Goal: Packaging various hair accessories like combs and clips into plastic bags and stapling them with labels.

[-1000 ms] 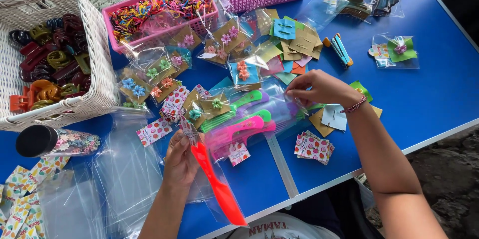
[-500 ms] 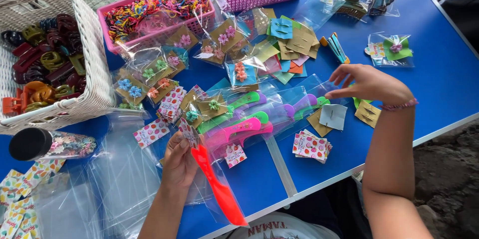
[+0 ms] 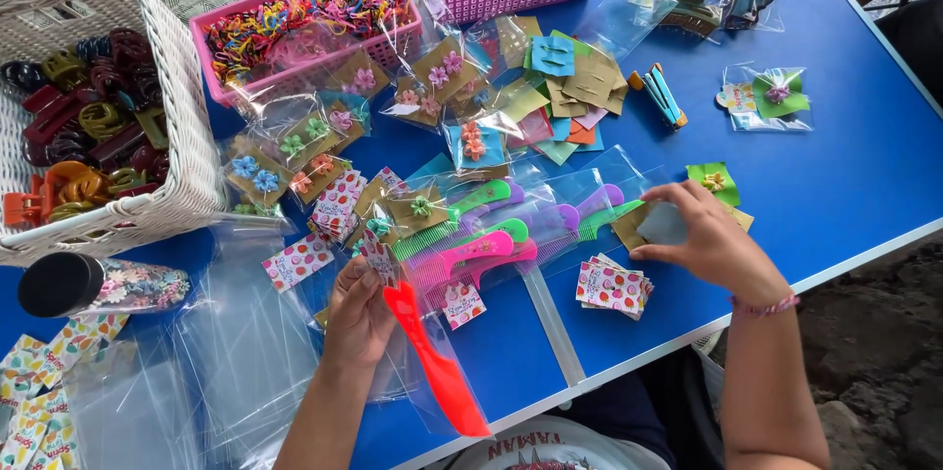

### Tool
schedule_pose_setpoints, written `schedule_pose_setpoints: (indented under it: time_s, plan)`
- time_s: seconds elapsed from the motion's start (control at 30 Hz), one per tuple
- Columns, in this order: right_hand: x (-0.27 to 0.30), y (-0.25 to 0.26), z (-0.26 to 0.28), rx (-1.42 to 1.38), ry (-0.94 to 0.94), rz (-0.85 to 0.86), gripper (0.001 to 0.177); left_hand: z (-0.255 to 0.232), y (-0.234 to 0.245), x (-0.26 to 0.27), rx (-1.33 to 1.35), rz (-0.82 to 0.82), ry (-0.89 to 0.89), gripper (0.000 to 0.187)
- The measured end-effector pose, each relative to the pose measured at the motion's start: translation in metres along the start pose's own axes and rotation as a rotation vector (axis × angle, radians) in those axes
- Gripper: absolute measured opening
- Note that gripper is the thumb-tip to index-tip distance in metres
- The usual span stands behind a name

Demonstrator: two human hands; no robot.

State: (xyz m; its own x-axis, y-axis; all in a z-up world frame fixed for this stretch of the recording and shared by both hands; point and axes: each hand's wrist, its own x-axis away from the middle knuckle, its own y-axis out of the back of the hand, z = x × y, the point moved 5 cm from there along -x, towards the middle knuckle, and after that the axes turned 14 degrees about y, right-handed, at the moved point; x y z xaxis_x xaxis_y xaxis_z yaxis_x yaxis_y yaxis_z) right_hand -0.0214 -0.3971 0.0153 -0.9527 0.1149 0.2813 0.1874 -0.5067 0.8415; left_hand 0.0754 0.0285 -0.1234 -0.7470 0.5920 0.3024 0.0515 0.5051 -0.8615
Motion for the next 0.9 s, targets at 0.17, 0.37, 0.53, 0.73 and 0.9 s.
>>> schedule_pose_setpoints:
  time_s: [0.17, 0.37, 0.53, 0.73, 0.9]
  plan:
    - [-0.035, 0.025, -0.02, -0.111, 0.046, 0.097, 0.058, -0.003, -0.014, 0.002, -0.04, 0.056, -0.019, 0.018]
    - [-0.083, 0.059, 0.007, -0.483, 0.487, -0.09, 0.041, -0.002, -0.03, 0.003, -0.111, 0.072, -0.017, 0.014]
    - [-0.083, 0.063, 0.045, -0.278, 0.545, -0.558, 0.082, -0.007, -0.056, 0.006, -0.273, -0.029, -0.11, 0.009]
    - [-0.057, 0.032, 0.097, -0.144, 0.553, 0.032, 0.03, -0.029, -0.138, 0.033, -0.646, -0.212, -0.224, 0.011]
    - [-0.057, 0.024, 0.083, -0.041, 0.442, 0.217, 0.031, -0.026, -0.137, 0.038, -0.718, -0.36, -0.256, 0.01]
